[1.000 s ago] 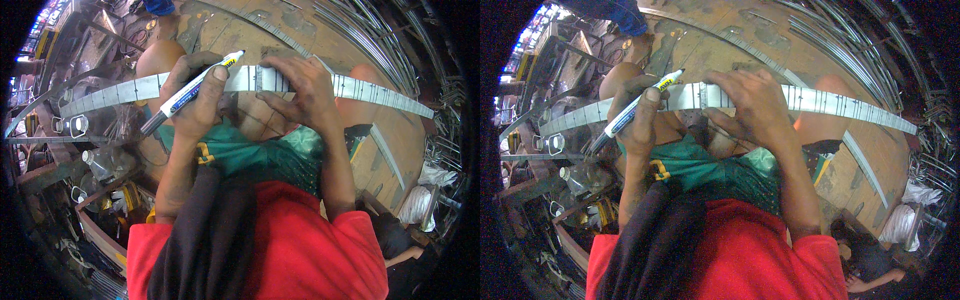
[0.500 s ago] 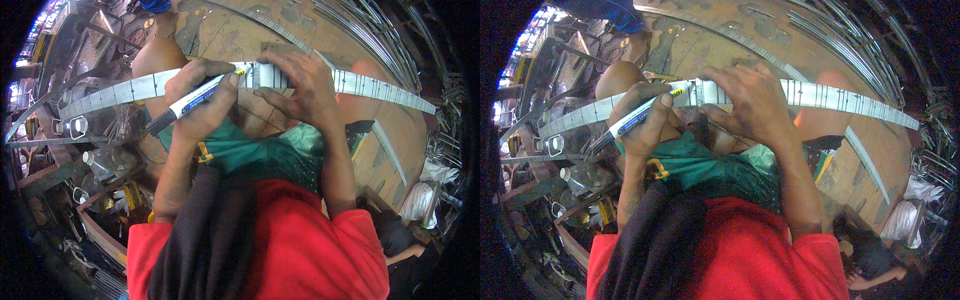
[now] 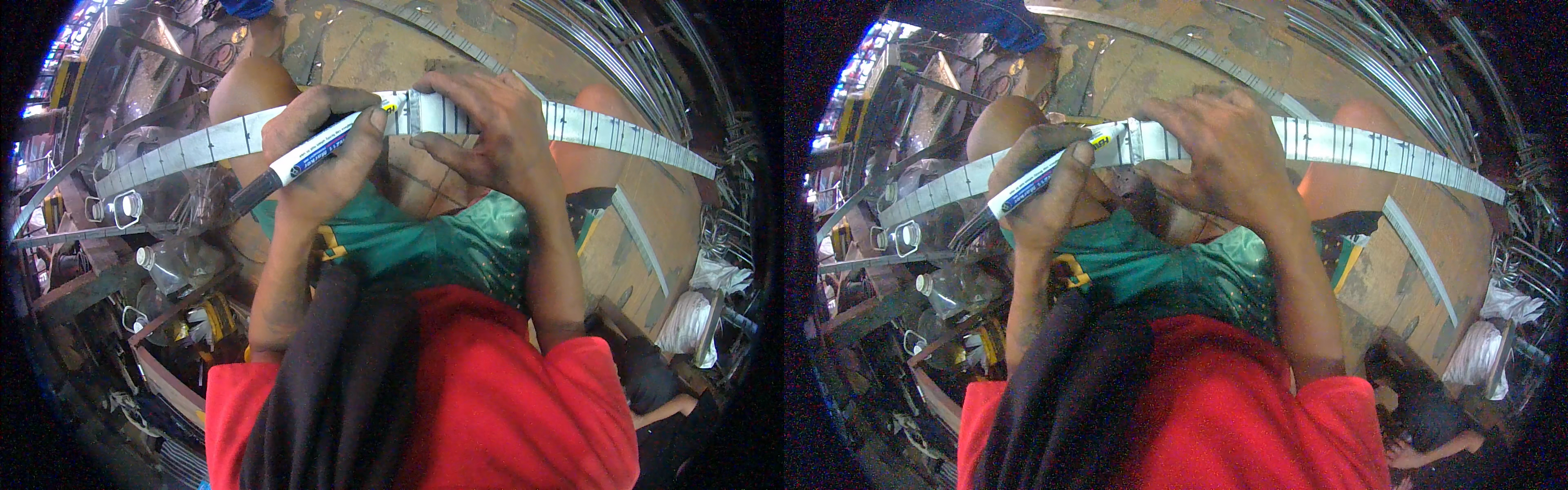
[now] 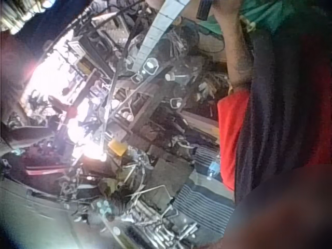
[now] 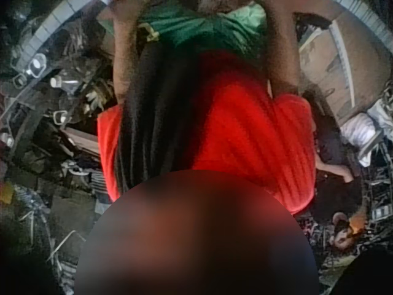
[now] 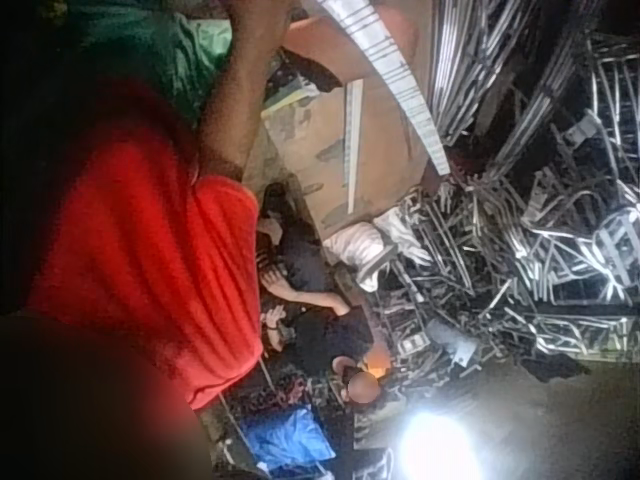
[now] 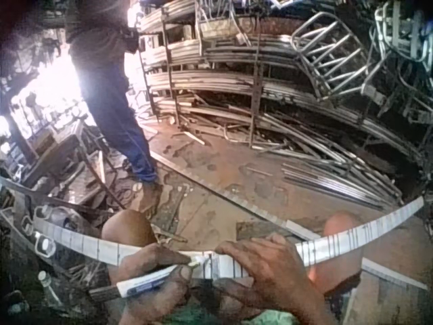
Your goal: The person sits on the workshop floor and uses a marker to draw lines on a long metal bar. Then the person moves outside and adjusts the bicycle chain and pedal area with their hands while another person holds the bike steady.
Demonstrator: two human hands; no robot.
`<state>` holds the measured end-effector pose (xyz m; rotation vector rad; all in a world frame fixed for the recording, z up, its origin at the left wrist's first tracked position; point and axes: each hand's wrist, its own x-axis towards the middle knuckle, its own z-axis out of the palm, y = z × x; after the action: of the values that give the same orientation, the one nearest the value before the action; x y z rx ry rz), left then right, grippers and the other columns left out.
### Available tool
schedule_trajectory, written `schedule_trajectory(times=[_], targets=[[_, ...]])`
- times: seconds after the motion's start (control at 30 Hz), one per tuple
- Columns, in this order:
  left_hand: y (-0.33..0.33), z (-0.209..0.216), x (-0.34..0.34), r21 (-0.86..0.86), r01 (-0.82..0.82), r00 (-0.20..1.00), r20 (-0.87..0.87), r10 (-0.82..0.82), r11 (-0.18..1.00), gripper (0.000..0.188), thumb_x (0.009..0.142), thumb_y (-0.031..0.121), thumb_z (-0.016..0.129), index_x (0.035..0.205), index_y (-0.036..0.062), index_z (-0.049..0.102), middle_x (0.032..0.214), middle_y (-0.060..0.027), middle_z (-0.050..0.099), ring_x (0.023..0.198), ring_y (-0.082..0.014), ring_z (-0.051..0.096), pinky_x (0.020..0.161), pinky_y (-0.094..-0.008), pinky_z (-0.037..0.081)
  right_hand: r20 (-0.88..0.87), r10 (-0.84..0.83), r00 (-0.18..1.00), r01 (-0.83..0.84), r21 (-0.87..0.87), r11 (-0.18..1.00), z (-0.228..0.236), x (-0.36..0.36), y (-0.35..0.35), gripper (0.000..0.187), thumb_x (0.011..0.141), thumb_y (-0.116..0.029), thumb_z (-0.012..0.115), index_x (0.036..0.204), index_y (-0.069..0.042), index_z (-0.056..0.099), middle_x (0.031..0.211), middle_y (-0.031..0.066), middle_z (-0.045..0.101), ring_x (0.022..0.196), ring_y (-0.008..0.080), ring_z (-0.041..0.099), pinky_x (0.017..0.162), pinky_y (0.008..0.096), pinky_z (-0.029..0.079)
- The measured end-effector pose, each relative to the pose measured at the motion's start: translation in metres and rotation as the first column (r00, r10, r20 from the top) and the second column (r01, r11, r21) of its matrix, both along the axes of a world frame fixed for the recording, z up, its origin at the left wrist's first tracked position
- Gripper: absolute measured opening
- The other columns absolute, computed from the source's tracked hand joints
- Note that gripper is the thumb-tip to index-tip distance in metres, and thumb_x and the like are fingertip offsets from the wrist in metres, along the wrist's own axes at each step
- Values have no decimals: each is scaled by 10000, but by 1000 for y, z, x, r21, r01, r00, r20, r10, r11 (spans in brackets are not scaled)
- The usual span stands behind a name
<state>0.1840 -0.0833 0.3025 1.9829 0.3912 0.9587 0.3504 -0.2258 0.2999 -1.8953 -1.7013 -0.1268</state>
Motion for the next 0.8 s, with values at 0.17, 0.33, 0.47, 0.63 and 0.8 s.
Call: schedule_trajectory(times=[0.17, 0.33, 0.47, 0.63, 0.8], targets=[[10, 1, -9, 113, 220, 976, -14, -220, 969, 84, 745, 75, 710, 797, 9, 703, 677, -84, 655, 587, -167, 596, 551, -291, 454, -9, 13, 1000, -13, -9, 1000, -3, 1, -1, 542, 740, -343, 772, 1212, -126, 618, 957, 87, 685, 902, 281, 647, 772, 418, 456], [6, 2, -11, -85, 150, 989, 25, -148, 985, 126, 788, 115, 701, 800, -10, 696, 682, -73, 654, 618, -156, 601, 586, -289, 461, -8, 20, 1000, -20, -5, 1000, -3, 2, -1, 542, 740, -340, 772, 1215, -130, 618, 952, 85, 683, 901, 283, 646, 770, 416, 453], [3, 2, -13, -185, 16, 998, 70, -3, 983, 181, 828, 154, 689, 841, -27, 689, 726, -84, 660, 662, -150, 609, 626, -284, 470, -46, 41, 998, -41, -14, 999, 3, 3, -1, 530, 736, -280, 810, 1208, -120, 631, 1053, 88, 695, 949, 266, 661, 813, 382, 474], [12, -1, -13, -498, 42, 936, 323, 140, 866, 266, 855, 216, 655, 893, -47, 660, 780, -115, 657, 647, -144, 578, 621, -280, 453, -687, -36, 726, 117, 72, 991, 10, 5, -11, 530, 773, -138, 817, 1245, -58, 591, 1152, 93, 680, 1069, 202, 637, 922, 333, 477], [13, -2, -16, -482, 29, 950, 285, 125, 876, 280, 867, 235, 649, 902, -43, 641, 763, -108, 642, 632, -141, 565, 595, -276, 434, -571, 54, 819, 93, 225, 970, 2, 12, -3, 527, 739, -200, 843, 1184, -43, 608, 1064, 105, 687, 943, 195, 679, 850, 328, 543]])
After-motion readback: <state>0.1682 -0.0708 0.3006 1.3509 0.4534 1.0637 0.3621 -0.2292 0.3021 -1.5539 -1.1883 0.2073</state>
